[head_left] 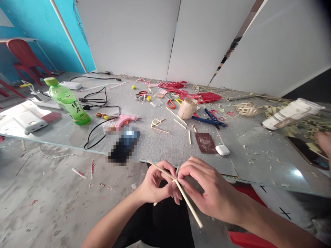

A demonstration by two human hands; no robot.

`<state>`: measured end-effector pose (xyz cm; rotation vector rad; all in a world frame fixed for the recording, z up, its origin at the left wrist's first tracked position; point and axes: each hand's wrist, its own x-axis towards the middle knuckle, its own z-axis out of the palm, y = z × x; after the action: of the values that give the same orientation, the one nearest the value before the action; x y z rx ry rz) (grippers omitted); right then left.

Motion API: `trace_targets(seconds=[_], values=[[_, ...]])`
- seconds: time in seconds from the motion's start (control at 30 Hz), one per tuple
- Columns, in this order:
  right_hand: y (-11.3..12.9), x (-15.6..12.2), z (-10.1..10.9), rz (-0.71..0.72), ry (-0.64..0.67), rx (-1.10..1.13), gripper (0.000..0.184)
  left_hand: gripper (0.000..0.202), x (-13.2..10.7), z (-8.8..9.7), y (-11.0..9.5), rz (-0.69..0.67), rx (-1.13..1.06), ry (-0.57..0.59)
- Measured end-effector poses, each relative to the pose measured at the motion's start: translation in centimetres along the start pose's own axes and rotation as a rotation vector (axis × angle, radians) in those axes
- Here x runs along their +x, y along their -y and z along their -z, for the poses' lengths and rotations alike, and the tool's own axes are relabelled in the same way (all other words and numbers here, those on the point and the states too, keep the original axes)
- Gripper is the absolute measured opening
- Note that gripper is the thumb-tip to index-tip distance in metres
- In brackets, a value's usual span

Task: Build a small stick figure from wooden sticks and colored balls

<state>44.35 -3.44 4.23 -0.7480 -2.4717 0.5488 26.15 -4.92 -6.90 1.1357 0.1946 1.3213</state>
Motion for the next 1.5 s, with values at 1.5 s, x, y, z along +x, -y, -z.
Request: trace_targets(seconds=[1.5], values=[[0.76,0.17,0.26,0.035,-0.005,-0.025,0.014,0.023,0.39,-0.29,-0.42,-0.017,0.158,-0.029]])
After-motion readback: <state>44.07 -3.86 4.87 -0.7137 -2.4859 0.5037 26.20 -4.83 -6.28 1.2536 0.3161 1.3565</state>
